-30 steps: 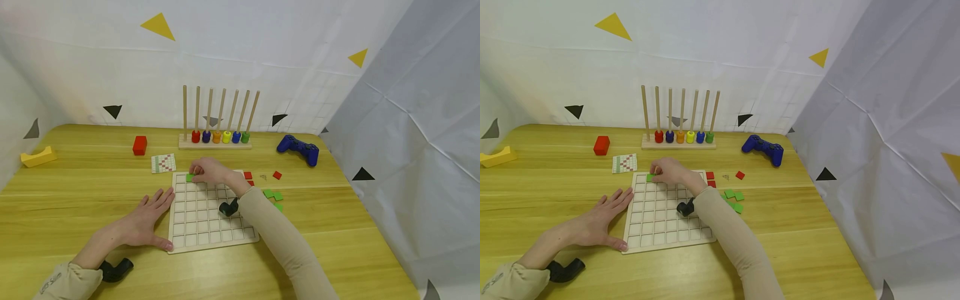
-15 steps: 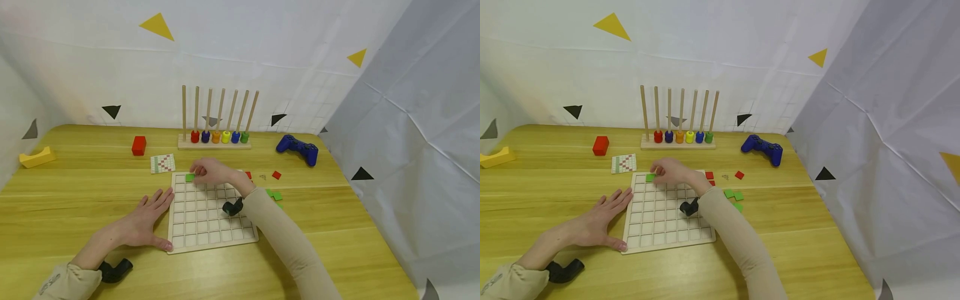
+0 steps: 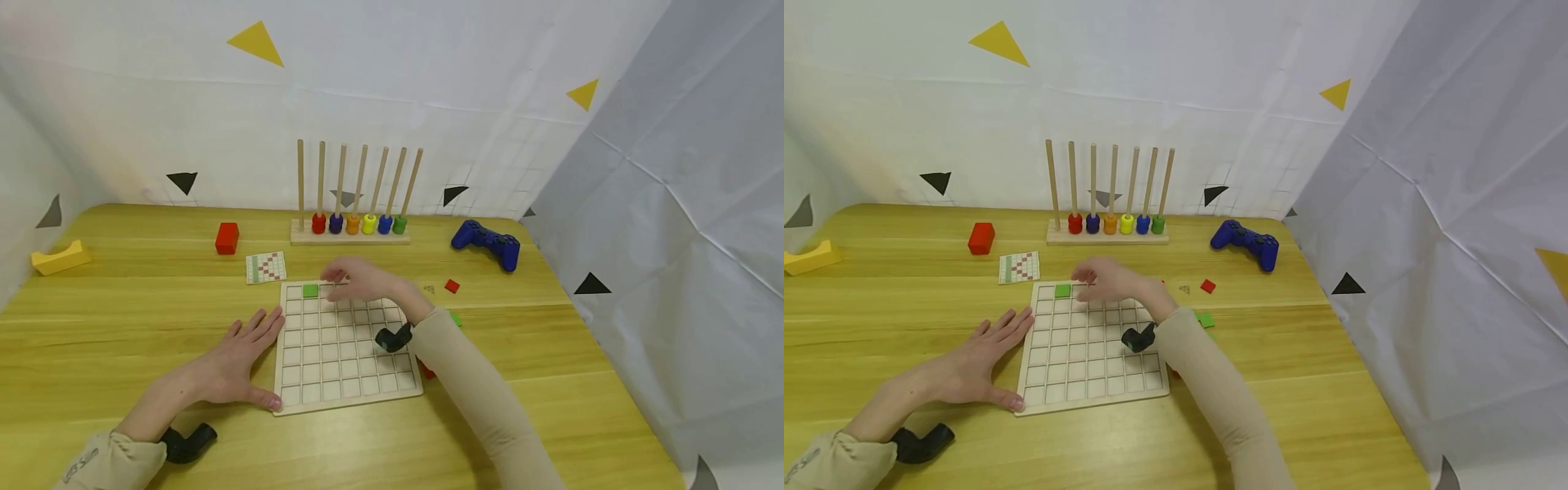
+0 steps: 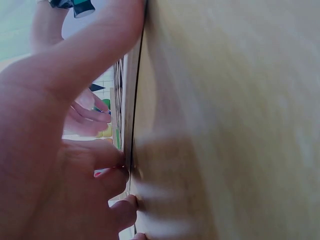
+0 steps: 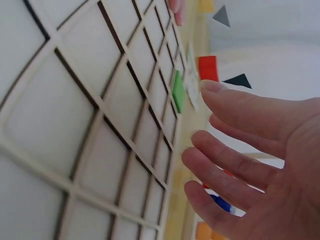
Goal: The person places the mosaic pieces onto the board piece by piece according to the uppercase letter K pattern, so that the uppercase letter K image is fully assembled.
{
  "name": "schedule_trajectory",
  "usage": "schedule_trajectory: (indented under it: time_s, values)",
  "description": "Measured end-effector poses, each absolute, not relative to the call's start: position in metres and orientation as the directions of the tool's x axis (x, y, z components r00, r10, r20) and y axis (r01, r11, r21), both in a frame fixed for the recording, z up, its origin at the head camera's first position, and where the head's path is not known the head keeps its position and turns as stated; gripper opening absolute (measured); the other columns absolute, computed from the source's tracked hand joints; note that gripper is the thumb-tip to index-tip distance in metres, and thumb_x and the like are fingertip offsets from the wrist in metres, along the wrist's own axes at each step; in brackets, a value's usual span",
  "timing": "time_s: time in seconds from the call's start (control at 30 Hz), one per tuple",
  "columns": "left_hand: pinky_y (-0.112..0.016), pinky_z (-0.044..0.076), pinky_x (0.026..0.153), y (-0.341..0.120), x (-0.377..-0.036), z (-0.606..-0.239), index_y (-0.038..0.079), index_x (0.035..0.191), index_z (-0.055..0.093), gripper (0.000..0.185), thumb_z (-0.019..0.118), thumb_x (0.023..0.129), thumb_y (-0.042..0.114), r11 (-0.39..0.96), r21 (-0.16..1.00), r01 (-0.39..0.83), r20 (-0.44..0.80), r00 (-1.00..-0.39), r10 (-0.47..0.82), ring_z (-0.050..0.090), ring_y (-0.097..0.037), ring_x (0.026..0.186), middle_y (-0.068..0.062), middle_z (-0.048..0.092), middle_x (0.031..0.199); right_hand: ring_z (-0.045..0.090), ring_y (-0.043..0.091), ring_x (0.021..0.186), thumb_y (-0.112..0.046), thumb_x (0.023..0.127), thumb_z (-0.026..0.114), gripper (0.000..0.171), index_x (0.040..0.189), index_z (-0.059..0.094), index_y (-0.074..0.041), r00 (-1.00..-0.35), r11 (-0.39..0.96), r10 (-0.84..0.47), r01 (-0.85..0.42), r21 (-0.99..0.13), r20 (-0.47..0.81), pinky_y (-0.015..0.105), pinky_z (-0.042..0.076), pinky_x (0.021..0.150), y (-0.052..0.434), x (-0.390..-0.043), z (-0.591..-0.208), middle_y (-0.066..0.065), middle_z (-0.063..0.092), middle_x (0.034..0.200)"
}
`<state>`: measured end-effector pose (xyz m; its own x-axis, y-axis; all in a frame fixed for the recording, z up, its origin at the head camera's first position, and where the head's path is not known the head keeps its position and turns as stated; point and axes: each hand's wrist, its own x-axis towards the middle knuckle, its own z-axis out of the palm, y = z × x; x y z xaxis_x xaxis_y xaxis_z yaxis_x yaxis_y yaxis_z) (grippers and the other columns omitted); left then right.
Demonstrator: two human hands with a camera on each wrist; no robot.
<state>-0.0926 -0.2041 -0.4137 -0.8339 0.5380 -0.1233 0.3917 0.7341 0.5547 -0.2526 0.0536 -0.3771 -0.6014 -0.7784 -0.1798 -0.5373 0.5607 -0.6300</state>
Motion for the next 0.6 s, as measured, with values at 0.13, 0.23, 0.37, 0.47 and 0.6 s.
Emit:
schedule_trajectory:
  time_s: [0.13, 0.23, 0.37, 0.47, 0.6]
  values:
    - [-0.072, 0.003, 0.115, -0.204, -0.093, -0.414, -0.002, 0.158, 0.015, 0.135, 0.078, 0.064, 0.072, 0.733, 0.554, 0.395, -0.118, -0.834, 0.539, 0.003, -0.049, 0.151, -0.02, 0.005, 0.167, 0.059, 0.026, 0.119, -0.019, 0.094, 0.071, 0.046, 0.135, 0.058, -0.002, -0.607, 0.549, -0.779, -0.536, -0.641, -0.158, 0.039, 0.048, 0.104, 0.07, -0.253, -0.369, 0.013, 0.062, 0.132]
    - [-0.072, 0.003, 0.114, -0.204, -0.093, -0.414, -0.002, 0.159, 0.014, 0.135, 0.078, 0.065, 0.072, 0.734, 0.552, 0.397, -0.116, -0.834, 0.539, 0.003, -0.049, 0.151, -0.02, 0.006, 0.167, 0.059, 0.029, 0.12, -0.019, 0.094, 0.072, 0.047, 0.134, 0.058, 0.0, -0.62, 0.543, -0.772, -0.528, -0.653, -0.14, 0.04, 0.048, 0.104, 0.082, -0.251, -0.363, 0.016, 0.062, 0.133]
    - [-0.072, 0.004, 0.114, -0.205, -0.093, -0.413, -0.002, 0.158, 0.014, 0.135, 0.078, 0.065, 0.072, 0.735, 0.55, 0.395, -0.12, -0.834, 0.538, 0.003, -0.049, 0.151, -0.021, 0.006, 0.167, 0.058, 0.034, 0.122, -0.017, 0.094, 0.071, 0.046, 0.133, 0.057, 0.003, -0.623, 0.535, -0.772, -0.531, -0.658, -0.125, 0.045, 0.047, 0.105, 0.096, -0.248, -0.357, 0.02, 0.061, 0.132]
    - [-0.072, 0.003, 0.115, -0.205, -0.093, -0.413, -0.002, 0.159, 0.014, 0.135, 0.078, 0.065, 0.072, 0.736, 0.552, 0.392, -0.124, -0.834, 0.538, 0.003, -0.049, 0.151, -0.02, 0.005, 0.167, 0.057, 0.036, 0.122, -0.016, 0.094, 0.071, 0.046, 0.134, 0.057, 0.004, -0.621, 0.531, -0.775, -0.536, -0.656, -0.12, 0.047, 0.046, 0.106, 0.106, -0.245, -0.353, 0.021, 0.061, 0.132]
    - [-0.071, 0.003, 0.115, -0.204, -0.093, -0.414, -0.001, 0.159, 0.014, 0.136, 0.077, 0.064, 0.072, 0.735, 0.553, 0.392, -0.126, -0.833, 0.539, 0.003, -0.048, 0.151, -0.02, 0.005, 0.167, 0.058, 0.034, 0.121, -0.018, 0.095, 0.07, 0.047, 0.135, 0.057, 0.002, -0.633, 0.541, -0.763, -0.515, -0.664, -0.131, 0.045, 0.048, 0.103, 0.121, -0.243, -0.35, 0.021, 0.06, 0.133]
